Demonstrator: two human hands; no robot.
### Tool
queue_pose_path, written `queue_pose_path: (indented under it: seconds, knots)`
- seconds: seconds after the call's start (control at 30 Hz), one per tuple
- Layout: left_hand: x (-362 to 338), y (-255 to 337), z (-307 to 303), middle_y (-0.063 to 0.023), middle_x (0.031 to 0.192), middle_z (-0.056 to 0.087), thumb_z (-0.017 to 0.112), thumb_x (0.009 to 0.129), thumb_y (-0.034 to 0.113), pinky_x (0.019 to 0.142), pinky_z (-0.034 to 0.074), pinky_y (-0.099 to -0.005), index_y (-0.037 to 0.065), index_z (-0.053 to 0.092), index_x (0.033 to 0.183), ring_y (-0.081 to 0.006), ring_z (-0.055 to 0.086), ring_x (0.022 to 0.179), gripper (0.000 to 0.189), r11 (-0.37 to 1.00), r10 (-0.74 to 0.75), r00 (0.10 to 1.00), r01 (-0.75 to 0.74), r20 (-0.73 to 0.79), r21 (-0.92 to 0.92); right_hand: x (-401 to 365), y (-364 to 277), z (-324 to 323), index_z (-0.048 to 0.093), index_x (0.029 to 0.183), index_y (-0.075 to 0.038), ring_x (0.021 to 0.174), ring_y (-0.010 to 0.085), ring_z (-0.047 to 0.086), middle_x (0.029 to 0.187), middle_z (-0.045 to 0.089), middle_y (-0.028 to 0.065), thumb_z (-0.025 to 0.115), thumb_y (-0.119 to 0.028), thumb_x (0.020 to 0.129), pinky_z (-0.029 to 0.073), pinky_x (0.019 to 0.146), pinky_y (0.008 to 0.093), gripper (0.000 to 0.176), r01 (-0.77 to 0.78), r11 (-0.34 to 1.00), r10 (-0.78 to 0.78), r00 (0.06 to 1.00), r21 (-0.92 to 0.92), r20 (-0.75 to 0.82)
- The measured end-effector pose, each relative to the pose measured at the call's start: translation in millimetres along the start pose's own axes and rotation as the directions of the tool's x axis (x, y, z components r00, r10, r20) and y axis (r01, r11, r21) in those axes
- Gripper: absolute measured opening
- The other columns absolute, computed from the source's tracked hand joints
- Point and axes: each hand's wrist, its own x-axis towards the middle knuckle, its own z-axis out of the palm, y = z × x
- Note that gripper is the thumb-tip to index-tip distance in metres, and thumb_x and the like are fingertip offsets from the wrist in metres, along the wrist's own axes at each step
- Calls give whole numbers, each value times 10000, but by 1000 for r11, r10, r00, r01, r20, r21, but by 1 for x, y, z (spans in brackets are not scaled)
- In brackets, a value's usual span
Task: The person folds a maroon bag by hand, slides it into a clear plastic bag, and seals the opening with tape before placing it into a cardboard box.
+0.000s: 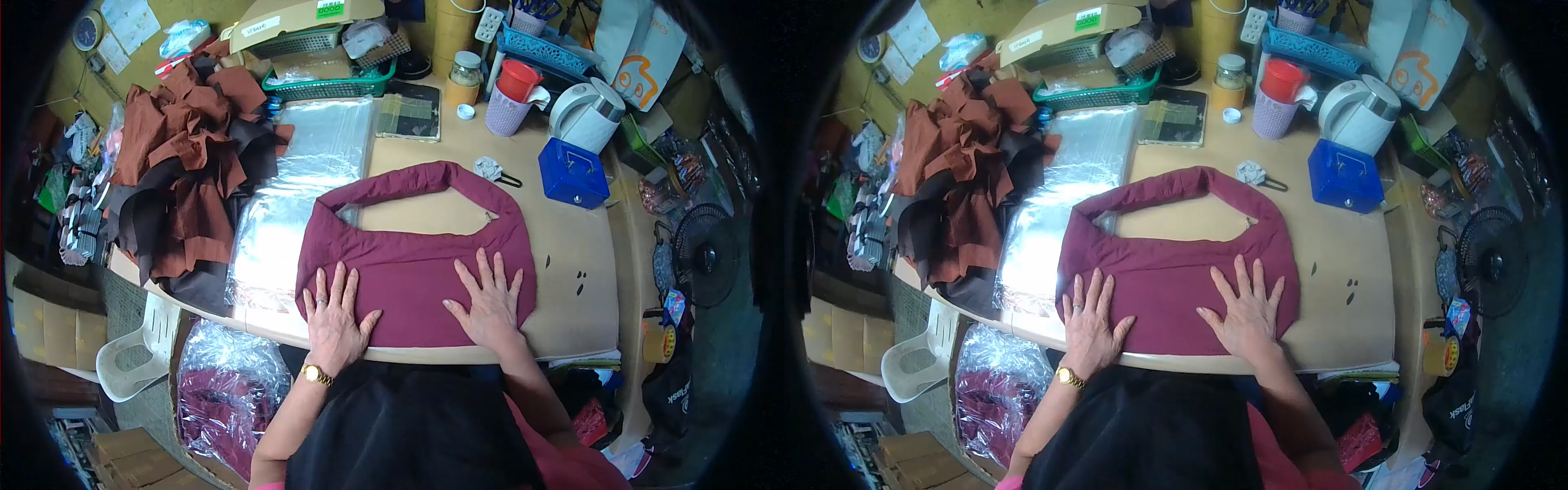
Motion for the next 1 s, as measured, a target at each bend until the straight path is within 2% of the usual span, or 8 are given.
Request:
queue_pose_path:
  seconds: [0.13, 0.3, 0.37, 0.4, 0.47, 0.57, 0.93, 1.0]
  knots:
    - [16, 5, -44, -182, 1374, 511, 611, 928, 302, 1052, 382, -539, 50, 552, 1331, -421, 426, 1317, 479, 988, 87, 996, -84, 24, -129, 5, 9, -42, 569, 1384, -148, 1329, 367, 483, 1442, 511, 189, 669, -445, 890, 322, 1111, 564, 585, 76, 996, -84, 977, 46, 194]
    - [109, 22, -21, -274, 1022, 684, 549, 935, 111, 890, 517, -416, -64, 624, 1202, -398, 677, 993, 327, 692, 25, 999, 2, 26, -722, 103, 1, -16, 651, 1199, -25, 960, 347, 699, 1099, 711, 161, 631, -280, 954, 548, 846, 421, 354, 162, 848, -73, 979, 504, -191]
    - [136, 3, 9, -210, 1116, 691, 567, 1000, 261, 859, 556, -341, -75, 597, 1247, -308, 710, 947, 419, 293, -140, 981, 168, 132, -941, 140, 22, 20, 594, 1196, 72, 1182, 358, 597, 1225, 642, 207, 573, -487, 975, 471, 987, 440, 602, -341, 9, 114, 934, 940, 338]
    - [140, -6, 8, -209, 1132, 674, 573, 1003, 315, 859, 571, -350, -80, 586, 1250, -292, 704, 958, 466, -25, -157, 971, 177, 179, -984, 141, 34, 23, 594, 1196, 72, 1182, 358, 597, 1225, 642, 207, 573, -487, 975, 471, 987, 440, 602, -336, 10, 113, 936, 942, 333]
    - [140, -30, 10, -232, 1161, 633, 591, 994, 410, 907, 592, -423, -102, 530, 1248, -270, 675, 1034, 575, -488, -197, 956, 96, 217, -867, 131, 62, 31, 258, 1440, 152, 1337, 377, 443, 1454, 402, 304, 502, -694, 918, 412, 1070, 512, 1023, -73, -682, 15, 993, 727, 113]
    - [135, -60, 22, -270, 1270, 562, 488, 1039, 399, 1005, 533, -495, -64, 474, 1267, -364, 591, 1203, 516, -811, -183, 955, -12, 234, -585, 112, 75, 24, -135, 1488, 113, 1481, 390, 148, 1590, -10, 319, 455, -821, 828, 313, 1141, 587, 1287, -20, -796, 83, 986, 605, 142]
    - [132, -67, 31, -252, 1307, 567, 366, 1075, 362, 1022, 512, -482, -81, 450, 1310, -342, 601, 1194, 509, -824, -71, 983, 38, 170, -565, 110, 64, 17, -63, 1496, 130, 1504, 403, -93, 1577, -114, 344, 446, -843, 814, 82, 1204, 607, 1293, 0, -796, 162, 964, 605, 213]
    - [123, -40, 5, -211, 1186, 657, 391, 1071, 341, 970, 530, -415, -66, 566, 1198, -309, 659, 1087, 461, -184, -226, 958, 135, 176, -974, 112, 62, 14, 81, 1489, 142, 1508, 411, 16, 1577, 66, 336, 430, -824, 844, 117, 1210, 583, 1213, 0, -702, 13, 1000, 712, 13]
